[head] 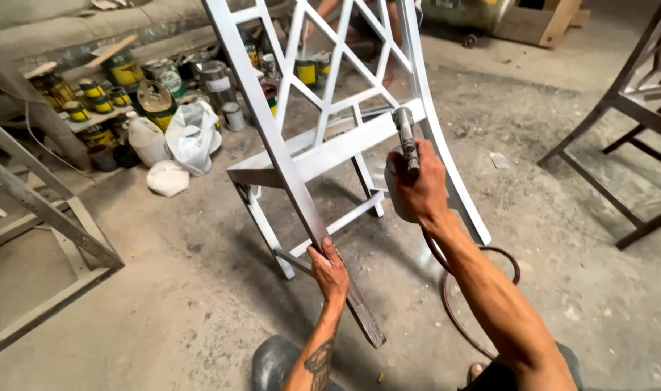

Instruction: Spray painting a wooden chair frame with white paint using a pneumatic spray gun

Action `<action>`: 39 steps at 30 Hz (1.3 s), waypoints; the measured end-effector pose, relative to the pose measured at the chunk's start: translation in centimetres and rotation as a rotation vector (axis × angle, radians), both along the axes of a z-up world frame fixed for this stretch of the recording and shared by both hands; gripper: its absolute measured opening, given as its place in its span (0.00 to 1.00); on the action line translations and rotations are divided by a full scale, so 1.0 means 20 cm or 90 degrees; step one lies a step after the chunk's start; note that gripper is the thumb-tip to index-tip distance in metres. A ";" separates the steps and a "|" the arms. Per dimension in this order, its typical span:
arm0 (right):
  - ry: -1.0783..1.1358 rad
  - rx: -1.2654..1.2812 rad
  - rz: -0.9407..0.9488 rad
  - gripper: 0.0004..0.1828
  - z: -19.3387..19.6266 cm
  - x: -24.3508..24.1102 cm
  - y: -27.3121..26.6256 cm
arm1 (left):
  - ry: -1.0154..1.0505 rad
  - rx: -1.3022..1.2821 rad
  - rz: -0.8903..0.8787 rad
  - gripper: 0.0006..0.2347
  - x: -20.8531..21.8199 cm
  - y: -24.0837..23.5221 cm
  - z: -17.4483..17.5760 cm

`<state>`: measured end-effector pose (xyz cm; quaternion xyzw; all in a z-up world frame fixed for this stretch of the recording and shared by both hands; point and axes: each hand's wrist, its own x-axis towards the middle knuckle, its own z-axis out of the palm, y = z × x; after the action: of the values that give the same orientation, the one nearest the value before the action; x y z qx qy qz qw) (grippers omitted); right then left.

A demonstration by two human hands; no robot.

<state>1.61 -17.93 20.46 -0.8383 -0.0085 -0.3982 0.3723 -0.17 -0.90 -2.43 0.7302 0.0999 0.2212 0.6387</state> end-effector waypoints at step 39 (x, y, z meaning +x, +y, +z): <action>0.631 0.538 0.242 0.27 0.26 -0.19 -0.61 | 0.563 0.085 0.179 0.33 0.21 -0.12 0.27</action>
<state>-2.22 -30.11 25.58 -0.6884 0.1722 0.1366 0.6912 3.94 -3.36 2.93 0.7734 0.4460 -0.0207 0.4500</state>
